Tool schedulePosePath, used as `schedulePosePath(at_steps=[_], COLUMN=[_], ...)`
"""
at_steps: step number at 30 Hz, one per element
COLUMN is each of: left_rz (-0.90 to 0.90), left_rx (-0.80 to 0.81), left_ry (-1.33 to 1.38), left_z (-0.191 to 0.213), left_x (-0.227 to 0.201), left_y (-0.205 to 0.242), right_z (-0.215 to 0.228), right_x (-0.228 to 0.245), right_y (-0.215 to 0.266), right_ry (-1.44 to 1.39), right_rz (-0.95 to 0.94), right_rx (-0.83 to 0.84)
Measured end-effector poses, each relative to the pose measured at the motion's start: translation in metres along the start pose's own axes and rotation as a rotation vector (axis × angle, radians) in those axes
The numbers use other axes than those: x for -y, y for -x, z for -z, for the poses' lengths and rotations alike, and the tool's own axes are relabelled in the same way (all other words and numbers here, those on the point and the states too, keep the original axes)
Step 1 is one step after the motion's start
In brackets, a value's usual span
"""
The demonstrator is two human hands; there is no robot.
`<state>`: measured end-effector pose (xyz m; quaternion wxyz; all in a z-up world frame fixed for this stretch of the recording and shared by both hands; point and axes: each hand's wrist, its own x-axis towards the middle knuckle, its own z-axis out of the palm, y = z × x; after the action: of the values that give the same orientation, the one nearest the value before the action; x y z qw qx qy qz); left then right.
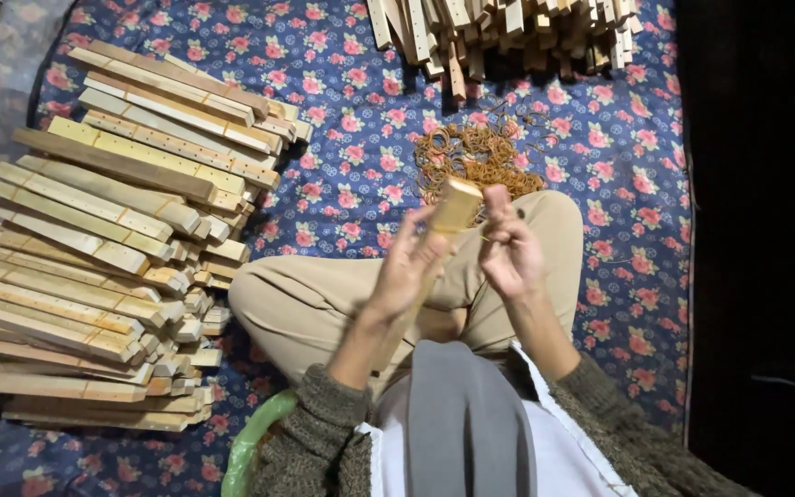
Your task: Tying rubber bands around individual wooden slats and stacking them.
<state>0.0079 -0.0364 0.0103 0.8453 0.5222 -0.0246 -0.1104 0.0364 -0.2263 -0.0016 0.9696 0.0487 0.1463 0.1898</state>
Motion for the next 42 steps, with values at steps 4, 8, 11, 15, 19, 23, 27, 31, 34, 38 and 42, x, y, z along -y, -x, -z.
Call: schedulePosePath(at_steps=[4, 8, 11, 15, 19, 23, 27, 31, 34, 38, 42], left_rz=[-0.013, 0.055, 0.207, 0.375, 0.412, 0.156, -0.579, -0.151, 0.102, 0.115, 0.116], left_rx=[-0.017, 0.015, 0.22, 0.589, 0.645, 0.466, -0.486, -0.657, -0.428, -0.441, -0.397], left_ry=[-0.125, -0.452, -0.909, -1.371, -1.456, -1.654, -1.287, -0.346, 0.279, 0.165, 0.162], left_z=[-0.002, 0.001, 0.001, 0.003, 0.019, 0.011, 0.023, 0.059, 0.059, 0.029, 0.032], left_x=[0.008, -0.023, -0.077, -0.106, -0.076, -0.075, -0.066, 0.0, 0.028, 0.057, 0.069], left_y=[0.015, 0.024, 0.025, 0.014, -0.012, -0.024, -0.031, -0.057, -0.074, -0.073, -0.072], right_z=[0.017, -0.01, -0.032, -0.061, -0.041, 0.007, 0.053, 0.06, 0.037, 0.039, 0.04], right_x=[-0.01, -0.007, 0.012, 0.004, -0.002, -0.023, -0.02, -0.032, -0.053, -0.055, -0.053], right_y=[-0.015, 0.002, 0.011, 0.006, 0.014, 0.025, 0.027, 0.042, 0.052, 0.034, 0.019], right_ry=[0.332, 1.185, 1.657, 2.26, 2.159, 1.883, 1.406, 1.302, 1.32, 1.312, 1.024], right_rz=[0.136, 0.373, 0.243, -0.132, -0.291, -0.382, -0.146, -0.147, -0.203, -0.362, -0.335], right_rx=[-0.264, -0.056, 0.145, 0.22, 0.262, 0.088, 0.016, -0.023, -0.075, -0.204, -0.35])
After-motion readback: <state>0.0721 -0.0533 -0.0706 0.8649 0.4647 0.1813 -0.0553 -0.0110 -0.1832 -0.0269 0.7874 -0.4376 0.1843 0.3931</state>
